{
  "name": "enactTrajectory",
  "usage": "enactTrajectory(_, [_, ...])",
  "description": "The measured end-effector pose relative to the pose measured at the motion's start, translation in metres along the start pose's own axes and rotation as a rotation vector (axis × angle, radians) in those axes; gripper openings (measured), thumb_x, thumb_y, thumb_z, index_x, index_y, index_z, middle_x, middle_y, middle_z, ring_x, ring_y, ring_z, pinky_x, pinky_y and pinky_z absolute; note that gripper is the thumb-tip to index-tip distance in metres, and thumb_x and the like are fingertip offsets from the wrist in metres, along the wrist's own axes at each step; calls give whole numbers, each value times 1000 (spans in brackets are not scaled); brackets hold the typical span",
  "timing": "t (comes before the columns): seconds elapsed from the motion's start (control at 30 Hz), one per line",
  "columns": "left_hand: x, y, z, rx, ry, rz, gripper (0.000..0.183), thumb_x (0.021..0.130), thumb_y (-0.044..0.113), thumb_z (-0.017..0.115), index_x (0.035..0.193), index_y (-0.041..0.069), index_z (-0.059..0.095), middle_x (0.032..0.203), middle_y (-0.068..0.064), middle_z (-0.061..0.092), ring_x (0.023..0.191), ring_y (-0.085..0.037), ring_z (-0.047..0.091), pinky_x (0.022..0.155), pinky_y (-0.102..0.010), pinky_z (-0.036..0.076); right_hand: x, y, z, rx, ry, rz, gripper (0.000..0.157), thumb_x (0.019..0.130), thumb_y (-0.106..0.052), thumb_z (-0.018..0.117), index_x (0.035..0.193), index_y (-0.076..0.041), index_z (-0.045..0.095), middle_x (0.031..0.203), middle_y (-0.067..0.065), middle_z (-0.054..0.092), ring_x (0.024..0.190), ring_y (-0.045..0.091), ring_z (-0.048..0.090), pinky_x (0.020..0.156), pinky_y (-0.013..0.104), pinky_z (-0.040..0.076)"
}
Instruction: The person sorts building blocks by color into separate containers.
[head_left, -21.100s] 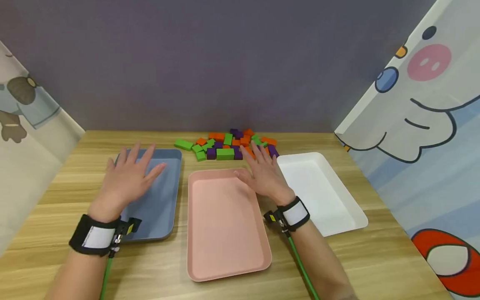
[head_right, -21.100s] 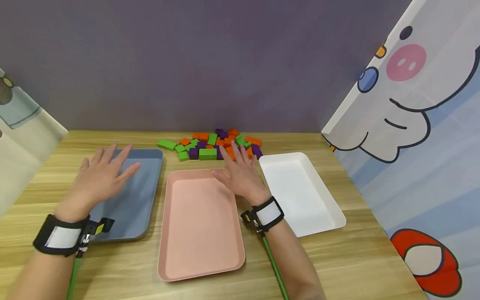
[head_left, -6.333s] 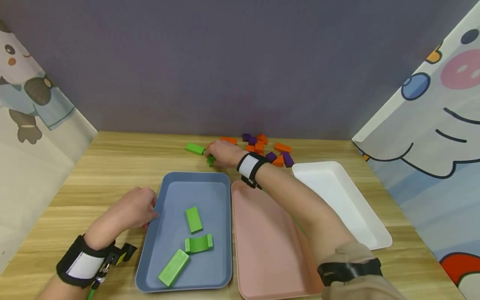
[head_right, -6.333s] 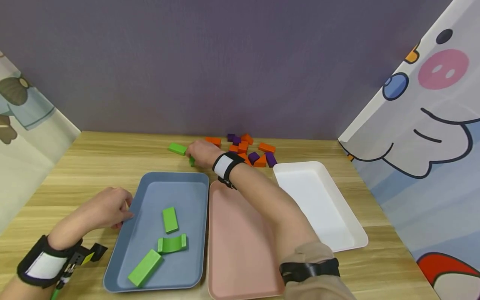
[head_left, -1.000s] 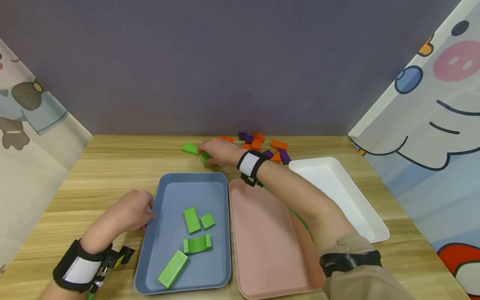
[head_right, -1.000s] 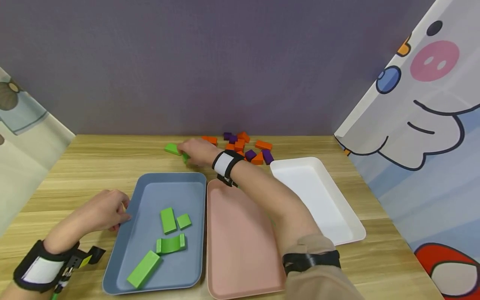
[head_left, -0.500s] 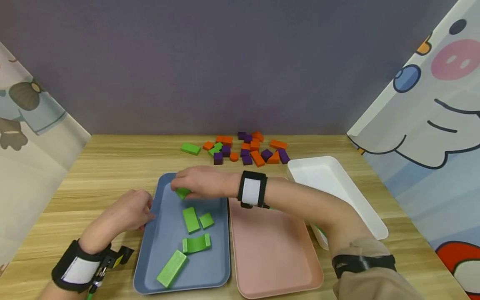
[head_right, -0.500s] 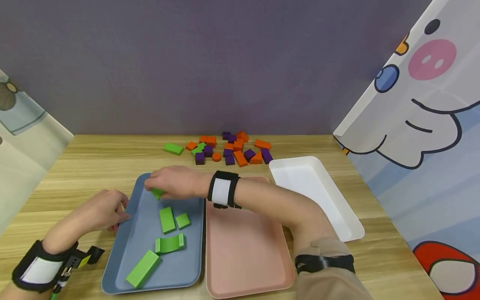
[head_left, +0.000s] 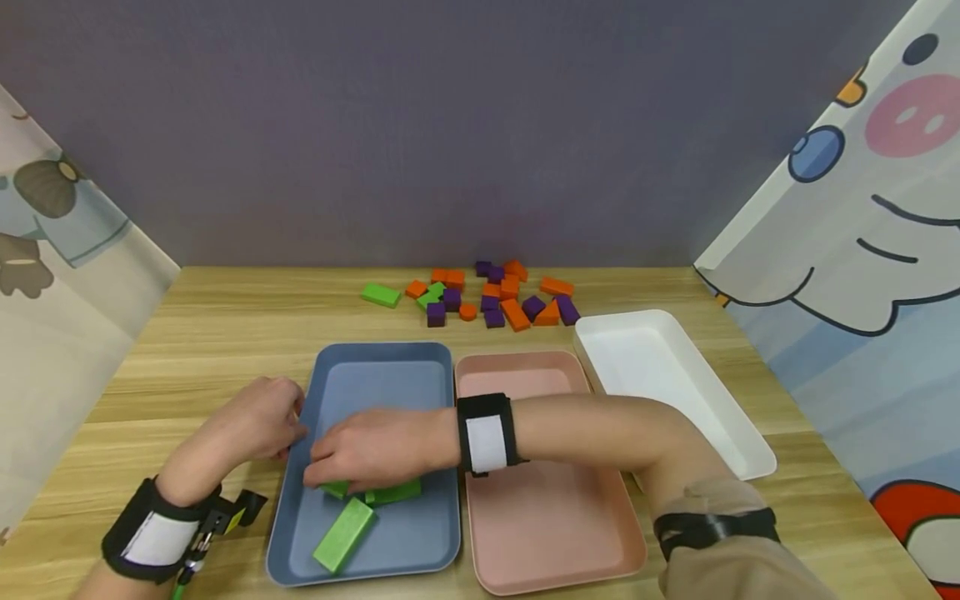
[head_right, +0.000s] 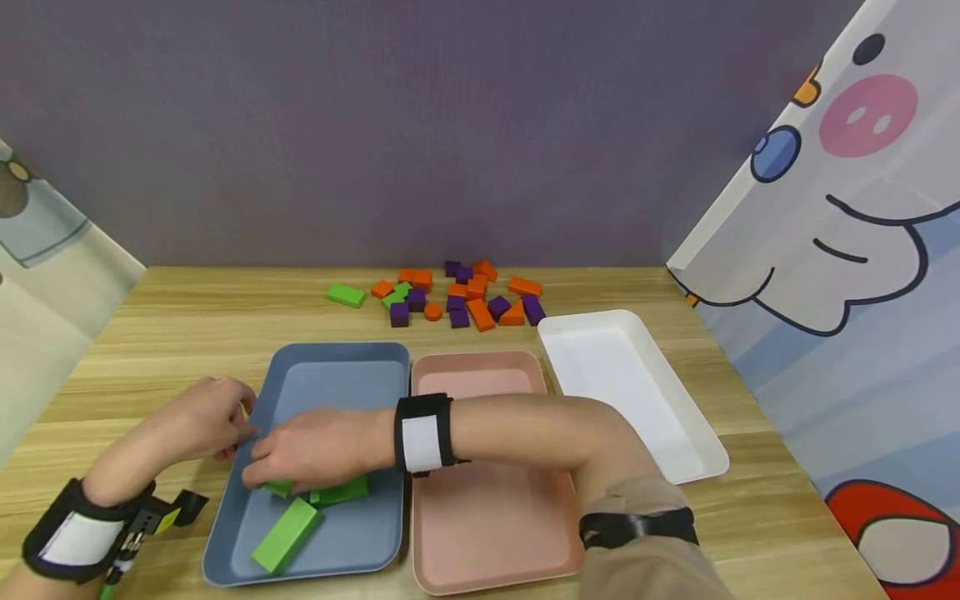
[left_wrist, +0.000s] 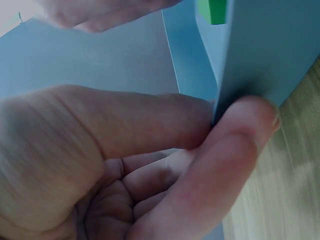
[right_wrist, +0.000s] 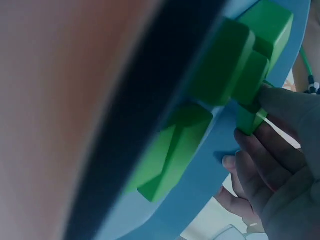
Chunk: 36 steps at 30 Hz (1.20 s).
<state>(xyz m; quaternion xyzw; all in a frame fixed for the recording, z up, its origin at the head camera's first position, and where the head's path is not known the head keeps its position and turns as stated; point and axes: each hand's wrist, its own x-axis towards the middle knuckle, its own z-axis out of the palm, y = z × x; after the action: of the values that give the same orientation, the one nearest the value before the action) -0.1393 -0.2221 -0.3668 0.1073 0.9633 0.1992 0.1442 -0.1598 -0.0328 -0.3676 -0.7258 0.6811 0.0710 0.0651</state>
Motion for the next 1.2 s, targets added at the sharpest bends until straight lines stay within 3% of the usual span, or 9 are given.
enactTrajectory(0.3, [-1,0,-2,-8,-24,-15,7,76,4,63,79,-2,61,46,3,56,43,-11,52,48,-28,40,2,0,2,87,-49,16,33,92,-26,60,125,-24,58,115,-10,60,102,1,54,90,15,43])
enactTrajectory(0.6, [-1,1,-2,-22,-36,-19,8,77,5,64,81,-2,61,47,2,57,44,-11,54,50,-28,41,5,-2,5,225,-81,100,33,90,-23,64,122,-24,59,111,-13,58,93,-5,50,82,13,44])
enactTrajectory(0.83, [-2,2,-2,-17,-38,-22,11,78,5,63,84,-3,62,45,4,56,44,-11,54,52,-28,42,3,-3,11,217,-87,101,34,86,-18,67,119,-25,60,106,-13,57,91,-3,48,81,13,43])
enactTrajectory(1.03, [-1,1,-2,-11,-42,-21,10,79,6,64,83,-3,61,45,3,56,44,-12,53,51,-28,41,-8,16,3,275,-32,130,36,85,-26,70,120,-20,62,116,-9,62,104,-1,53,90,13,42])
enactTrajectory(1.2, [-1,0,-2,2,-36,-12,9,79,7,66,78,1,59,46,3,56,44,-12,52,52,-28,40,-19,47,-11,265,67,259,34,87,-28,68,120,-18,63,117,-5,64,107,4,57,91,16,43])
